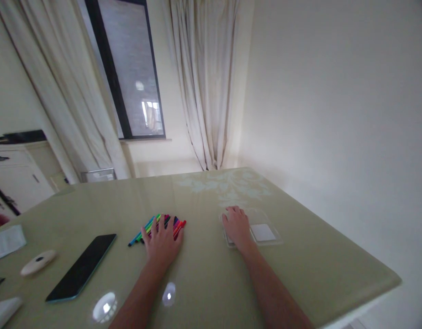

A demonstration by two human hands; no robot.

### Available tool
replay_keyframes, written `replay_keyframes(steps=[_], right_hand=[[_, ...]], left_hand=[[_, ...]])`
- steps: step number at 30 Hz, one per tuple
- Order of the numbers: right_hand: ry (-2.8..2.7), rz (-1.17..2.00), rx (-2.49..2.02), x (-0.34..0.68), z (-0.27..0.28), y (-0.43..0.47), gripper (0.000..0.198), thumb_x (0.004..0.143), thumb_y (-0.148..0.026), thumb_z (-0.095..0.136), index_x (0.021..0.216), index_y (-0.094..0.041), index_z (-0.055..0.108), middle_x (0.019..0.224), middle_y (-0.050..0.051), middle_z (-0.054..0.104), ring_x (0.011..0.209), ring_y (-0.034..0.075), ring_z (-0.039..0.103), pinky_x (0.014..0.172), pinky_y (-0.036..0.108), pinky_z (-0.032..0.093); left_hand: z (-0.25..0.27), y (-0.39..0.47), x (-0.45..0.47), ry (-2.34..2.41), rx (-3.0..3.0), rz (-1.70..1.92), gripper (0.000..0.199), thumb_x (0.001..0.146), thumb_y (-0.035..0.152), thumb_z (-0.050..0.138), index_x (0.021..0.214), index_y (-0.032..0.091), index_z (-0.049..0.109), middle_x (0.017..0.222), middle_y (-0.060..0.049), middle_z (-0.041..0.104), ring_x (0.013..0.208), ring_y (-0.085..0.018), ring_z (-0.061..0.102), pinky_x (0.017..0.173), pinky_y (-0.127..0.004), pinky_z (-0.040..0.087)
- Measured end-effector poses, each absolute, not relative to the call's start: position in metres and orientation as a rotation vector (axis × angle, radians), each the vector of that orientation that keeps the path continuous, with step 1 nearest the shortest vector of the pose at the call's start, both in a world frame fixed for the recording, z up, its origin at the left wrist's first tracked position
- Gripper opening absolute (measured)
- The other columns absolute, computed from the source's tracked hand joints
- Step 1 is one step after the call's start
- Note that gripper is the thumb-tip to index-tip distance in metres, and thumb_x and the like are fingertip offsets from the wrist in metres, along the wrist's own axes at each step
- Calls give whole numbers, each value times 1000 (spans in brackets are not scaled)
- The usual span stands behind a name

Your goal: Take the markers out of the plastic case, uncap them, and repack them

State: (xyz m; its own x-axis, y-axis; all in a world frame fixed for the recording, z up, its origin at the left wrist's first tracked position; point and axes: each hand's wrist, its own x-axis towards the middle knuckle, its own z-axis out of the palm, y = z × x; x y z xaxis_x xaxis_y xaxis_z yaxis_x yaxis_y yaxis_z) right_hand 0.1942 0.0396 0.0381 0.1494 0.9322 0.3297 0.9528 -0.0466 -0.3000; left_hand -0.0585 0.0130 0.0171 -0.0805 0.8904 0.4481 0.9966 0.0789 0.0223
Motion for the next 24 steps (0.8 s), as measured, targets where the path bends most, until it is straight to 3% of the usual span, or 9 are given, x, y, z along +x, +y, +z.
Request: replay_keyframes(steps=[3, 7, 13, 24], right_hand=[[-1811, -36, -2046, 197, 34, 42, 35, 97, -37, 55, 124, -18, 67, 129, 15, 65, 118, 30, 60, 95, 38, 45], [-1848, -38, -2039, 200, 33, 45, 37, 97, -35, 55, 127, -17, 65, 130, 14, 64, 117, 29, 60, 95, 37, 45], [-1871, -19, -1999, 207, 28, 51, 34, 96, -32, 56, 124, -17, 67, 129, 14, 65, 117, 28, 61, 98, 35, 43], [-1859, -28, -2029, 207, 29, 50, 34, 95, -25, 53, 125, -15, 68, 129, 15, 65, 115, 29, 63, 97, 36, 44]], left_hand=[[21, 10, -53, -1901, -1974, -571, 34, 97, 33, 52, 125, 23, 69, 145, -12, 58, 140, -34, 44, 122, -65, 12], [22, 10, -45, -1835, -2066, -669, 28, 98, 24, 49, 114, 23, 72, 132, -10, 66, 131, -28, 53, 125, -56, 14], [25, 11, -45, -1919, -2079, -677, 29, 97, 22, 46, 114, 17, 69, 122, -13, 68, 120, -29, 58, 123, -55, 19], [23, 4, -58, -1947, -2102, -647, 25, 92, 30, 56, 108, 19, 71, 128, -13, 66, 125, -30, 55, 121, -55, 22]])
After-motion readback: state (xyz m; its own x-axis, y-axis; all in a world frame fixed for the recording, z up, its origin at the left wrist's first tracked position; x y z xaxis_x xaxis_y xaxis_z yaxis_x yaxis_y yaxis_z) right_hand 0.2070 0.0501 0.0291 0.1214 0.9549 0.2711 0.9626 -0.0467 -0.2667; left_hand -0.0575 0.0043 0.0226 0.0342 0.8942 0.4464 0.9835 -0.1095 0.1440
